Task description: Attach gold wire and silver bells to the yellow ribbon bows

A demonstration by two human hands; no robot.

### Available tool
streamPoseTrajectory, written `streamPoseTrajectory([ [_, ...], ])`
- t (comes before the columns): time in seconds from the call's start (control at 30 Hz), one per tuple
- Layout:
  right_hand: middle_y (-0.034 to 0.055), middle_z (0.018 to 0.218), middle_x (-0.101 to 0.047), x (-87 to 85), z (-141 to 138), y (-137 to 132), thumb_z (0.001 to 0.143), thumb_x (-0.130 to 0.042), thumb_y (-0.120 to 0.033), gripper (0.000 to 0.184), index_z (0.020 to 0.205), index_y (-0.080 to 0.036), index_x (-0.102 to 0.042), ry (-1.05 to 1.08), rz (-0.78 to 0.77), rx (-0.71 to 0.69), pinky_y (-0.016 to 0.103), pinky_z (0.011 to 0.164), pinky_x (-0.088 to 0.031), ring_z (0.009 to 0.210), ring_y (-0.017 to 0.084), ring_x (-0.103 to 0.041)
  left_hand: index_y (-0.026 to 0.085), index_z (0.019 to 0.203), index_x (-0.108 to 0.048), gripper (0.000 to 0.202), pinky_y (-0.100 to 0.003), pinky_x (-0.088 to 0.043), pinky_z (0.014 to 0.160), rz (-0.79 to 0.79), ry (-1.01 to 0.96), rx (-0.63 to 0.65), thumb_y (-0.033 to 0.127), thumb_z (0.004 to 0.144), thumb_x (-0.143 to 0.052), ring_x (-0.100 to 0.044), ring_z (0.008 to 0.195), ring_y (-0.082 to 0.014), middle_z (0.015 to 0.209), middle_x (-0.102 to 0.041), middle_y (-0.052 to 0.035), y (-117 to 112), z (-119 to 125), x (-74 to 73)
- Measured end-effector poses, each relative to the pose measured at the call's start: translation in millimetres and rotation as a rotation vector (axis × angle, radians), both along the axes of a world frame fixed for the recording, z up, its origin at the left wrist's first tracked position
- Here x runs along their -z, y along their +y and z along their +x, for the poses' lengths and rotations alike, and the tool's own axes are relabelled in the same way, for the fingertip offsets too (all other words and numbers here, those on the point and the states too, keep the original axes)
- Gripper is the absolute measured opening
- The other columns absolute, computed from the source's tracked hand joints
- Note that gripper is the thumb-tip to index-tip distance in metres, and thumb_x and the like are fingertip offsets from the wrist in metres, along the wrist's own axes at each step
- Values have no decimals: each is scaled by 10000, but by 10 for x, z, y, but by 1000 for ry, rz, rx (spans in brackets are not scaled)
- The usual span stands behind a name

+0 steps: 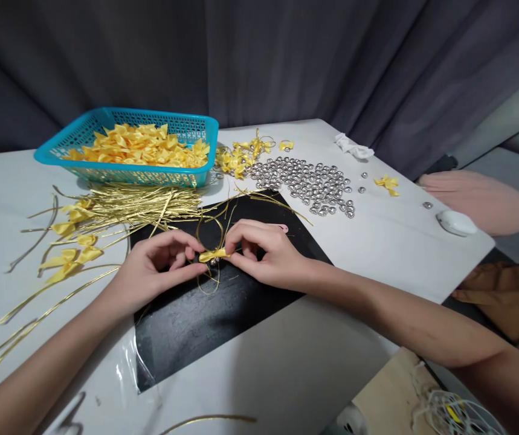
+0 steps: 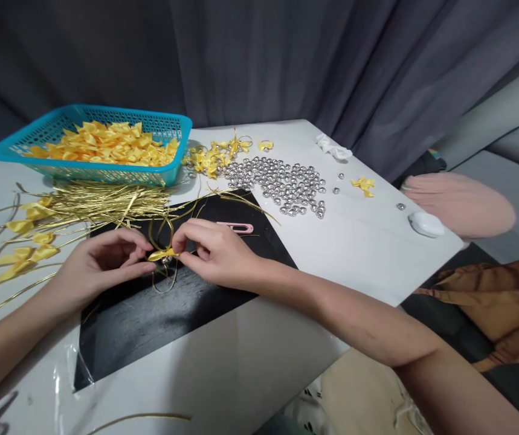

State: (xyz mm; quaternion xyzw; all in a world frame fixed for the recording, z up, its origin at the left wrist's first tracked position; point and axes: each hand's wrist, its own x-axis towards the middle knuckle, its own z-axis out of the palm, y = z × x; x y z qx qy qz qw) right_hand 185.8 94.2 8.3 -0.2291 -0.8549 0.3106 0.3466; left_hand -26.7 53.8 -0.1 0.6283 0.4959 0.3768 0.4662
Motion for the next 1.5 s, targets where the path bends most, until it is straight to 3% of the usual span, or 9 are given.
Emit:
streamPoseTrajectory([
  [0.23,8,760,-615,62,-15,24,800,-565,-66,45,783,-107,-574,62,20,-25,147,533,-367,538,27,-449,210,696,-663,48,-197,-365,506,59,34,-13,233,708,-703,-463,560,-74,700,-572,27,14,36,-33],
  [0.4,21,783,-612,60,-14,34,810,-543,-78,58,779,-114,-577,65,-26,-26,145,516,-366,579,43,-478,213,700,-660,55,-200,-464,658,-15,-69,-35,238,702,-709,-593,761,-118,834,-652,0,2,37,-33],
  [0.73,4,777,-556,109,-22,16,764,-533,-48,85,729,-126,-532,52,-134,-59,148,508,-348,532,22,-406,188,723,-602,155,-171,-414,523,-132,-50,2,293,702,-714,-507,554,-77,616,-582,34,2,13,-55],
  [0.83,-1,806,-541,72,-28,-12,778,-563,-113,43,783,-127,-522,22,-269,-75,139,476,-339,511,9,-401,183,740,-573,188,-174,-394,495,-141,-35,4,300,699,-714,-474,531,-73,609,-542,43,21,24,-44],
  [0.97,-6,873,-522,-31,-55,-57,791,-608,-220,243,980,-139,-478,3,-594,-132,115,445,-328,510,-8,-393,189,727,-516,206,-180,-386,495,-136,-48,0,294,719,-693,-467,556,-75,684,-553,33,16,31,-40],
  [1.13,-31,776,-543,-25,-83,-28,771,-618,-159,233,933,-149,-450,95,-819,-107,86,405,-336,492,-5,-406,199,720,-465,231,-175,-360,504,-151,-72,23,300,749,-671,-436,569,-71,704,-559,39,-8,24,-47],
  [1.27,-20,795,-529,5,-66,34,745,-656,-248,272,923,-153,-474,87,-950,-162,102,352,-376,511,22,-443,199,720,-474,210,-177,-353,516,-138,-72,39,307,771,-647,-423,585,-77,686,-519,41,-14,34,-66],
  [1.4,-11,798,-517,-9,-39,67,777,-619,-256,203,895,-133,-507,66,-923,-190,106,376,-381,513,16,-419,202,745,-504,169,-174,-369,531,-130,-82,46,300,783,-637,-439,622,-84,718,-514,36,-8,22,-62],
  [1.5,22,928,-542,1,-21,66,779,-608,-181,214,978,-124,-552,-7,-669,-226,117,435,-381,554,13,-427,212,770,-533,132,-162,-382,525,-149,-123,24,292,790,-637,-452,631,-80,755,-515,38,6,-8,-34],
])
